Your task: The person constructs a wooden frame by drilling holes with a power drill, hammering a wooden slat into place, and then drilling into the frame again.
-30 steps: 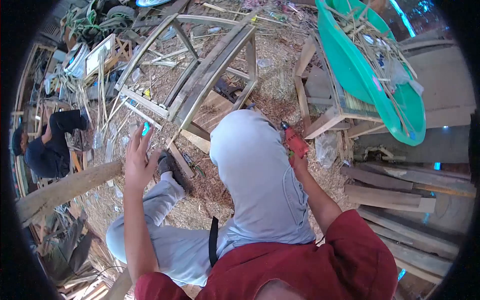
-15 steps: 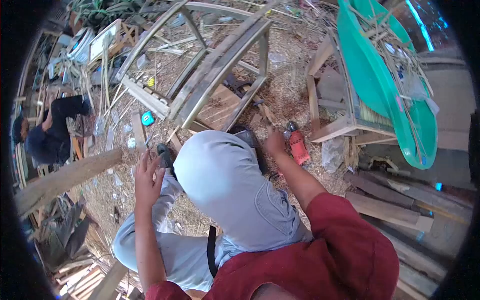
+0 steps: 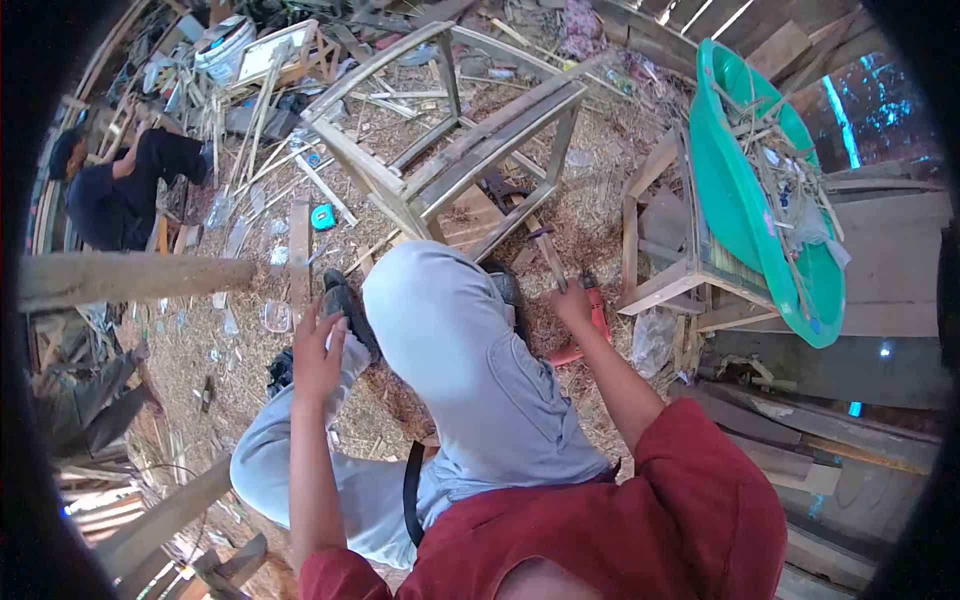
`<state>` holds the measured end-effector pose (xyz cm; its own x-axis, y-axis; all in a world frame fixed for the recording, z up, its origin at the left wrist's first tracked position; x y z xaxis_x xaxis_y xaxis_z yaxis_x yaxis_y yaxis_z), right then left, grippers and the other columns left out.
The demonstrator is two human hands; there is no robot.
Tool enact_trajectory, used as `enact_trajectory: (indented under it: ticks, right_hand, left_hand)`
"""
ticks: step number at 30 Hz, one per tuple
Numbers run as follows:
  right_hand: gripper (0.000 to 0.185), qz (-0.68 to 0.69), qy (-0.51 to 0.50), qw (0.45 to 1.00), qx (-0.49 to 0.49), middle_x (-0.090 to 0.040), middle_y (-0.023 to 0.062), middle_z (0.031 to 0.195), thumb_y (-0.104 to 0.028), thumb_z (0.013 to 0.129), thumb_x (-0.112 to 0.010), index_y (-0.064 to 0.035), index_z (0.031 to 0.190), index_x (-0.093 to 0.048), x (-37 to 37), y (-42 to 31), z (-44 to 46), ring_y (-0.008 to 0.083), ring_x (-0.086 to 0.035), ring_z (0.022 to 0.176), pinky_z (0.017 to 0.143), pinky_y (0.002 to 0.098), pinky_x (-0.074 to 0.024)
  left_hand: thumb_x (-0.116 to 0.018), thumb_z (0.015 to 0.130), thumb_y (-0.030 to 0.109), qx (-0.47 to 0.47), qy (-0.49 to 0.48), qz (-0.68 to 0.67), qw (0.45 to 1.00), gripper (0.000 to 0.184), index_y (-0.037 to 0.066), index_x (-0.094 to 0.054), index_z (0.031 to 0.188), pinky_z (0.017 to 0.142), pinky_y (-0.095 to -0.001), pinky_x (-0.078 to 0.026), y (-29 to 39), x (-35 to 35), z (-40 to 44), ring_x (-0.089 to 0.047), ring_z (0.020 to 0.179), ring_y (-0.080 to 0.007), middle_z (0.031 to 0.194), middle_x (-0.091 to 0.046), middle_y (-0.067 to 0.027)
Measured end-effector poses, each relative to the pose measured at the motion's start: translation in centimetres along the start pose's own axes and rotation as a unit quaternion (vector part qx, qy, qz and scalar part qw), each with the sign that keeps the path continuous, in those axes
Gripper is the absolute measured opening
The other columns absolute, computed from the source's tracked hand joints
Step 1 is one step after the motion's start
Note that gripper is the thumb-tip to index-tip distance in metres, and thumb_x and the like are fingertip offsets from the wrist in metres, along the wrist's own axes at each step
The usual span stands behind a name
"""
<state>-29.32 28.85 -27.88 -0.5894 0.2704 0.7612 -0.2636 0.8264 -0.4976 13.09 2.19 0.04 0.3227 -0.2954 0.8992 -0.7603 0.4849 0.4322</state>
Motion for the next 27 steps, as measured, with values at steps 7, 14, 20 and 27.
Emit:
enact_trajectory:
  ticks: [7, 14, 20, 27]
  right_hand:
    - [0.033, 0.146, 0.066, 0.979, 0.129, -0.07, 0.0231, 0.087, -0.032, 0.099, -0.062, -0.002, 0.113, -0.067, 11.6, -9.4, -6.8, 0.0406, -0.069, 0.08, 0.075, 0.0495, -0.0526]
    - [0.029, 0.238, -0.052, 0.924, 0.294, -0.053, -0.0026, 0.076, -0.022, 0.108, -0.059, -0.0052, 0.131, -0.064, 21.1, -27.8, -19.7, 0.0074, -0.048, 0.059, 0.053, 0.0281, -0.0382]
    - [0.028, 0.238, -0.21, 0.902, 0.292, -0.058, -0.0038, 0.08, -0.02, 0.107, -0.061, -0.0043, 0.131, -0.065, 17.0, -39.5, -29.6, 0.0041, -0.044, 0.06, 0.054, 0.024, -0.037]
    - [0.042, 0.132, -0.35, 0.888, 0.265, -0.071, 0.0083, 0.105, -0.021, 0.104, -0.064, 0.0035, 0.138, -0.062, -5.2, -40.0, -30.5, 0.0167, -0.064, 0.095, 0.087, 0.0321, -0.0504]
  left_hand:
    - [-0.055, 0.109, 0.029, 0.005, 0.104, -0.013, 0.994, 0.038, 0.001, -0.073, 0.128, 0.121, -0.048, -0.037, -1.1, 12.1, -5.9, -0.049, 0.144, -0.0428, 0.156, -0.052, -0.0257]
    - [-0.049, 0.113, 0.028, -0.003, 0.222, -0.057, 0.973, 0.04, -0.001, -0.07, 0.131, 0.121, -0.0435, -0.036, -4.6, 26.4, -13.1, -0.052, 0.143, -0.0349, 0.152, -0.057, -0.0222]
    - [-0.055, 0.111, 0.028, 0.029, 0.28, -0.112, 0.953, 0.037, -0.002, -0.07, 0.129, 0.11, -0.0359, -0.045, -12.0, 31.8, -16.9, -0.064, 0.127, -0.0251, 0.132, -0.071, -0.0162]
    - [-0.065, 0.105, 0.026, 0.155, 0.286, -0.123, 0.937, 0.031, 0.002, -0.073, 0.124, 0.098, -0.034, -0.052, -30.5, 19.9, -20.6, -0.069, 0.116, -0.0248, 0.125, -0.074, -0.0149]
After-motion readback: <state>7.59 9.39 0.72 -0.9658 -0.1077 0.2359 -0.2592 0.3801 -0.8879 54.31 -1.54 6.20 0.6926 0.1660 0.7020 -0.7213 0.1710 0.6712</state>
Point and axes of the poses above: each hand's wrist, its own z-axis towards the middle knuckle, its own x-axis out of the back of the hand, y = z × x, the point moved 8 cm from there along z, towards the middle knuckle
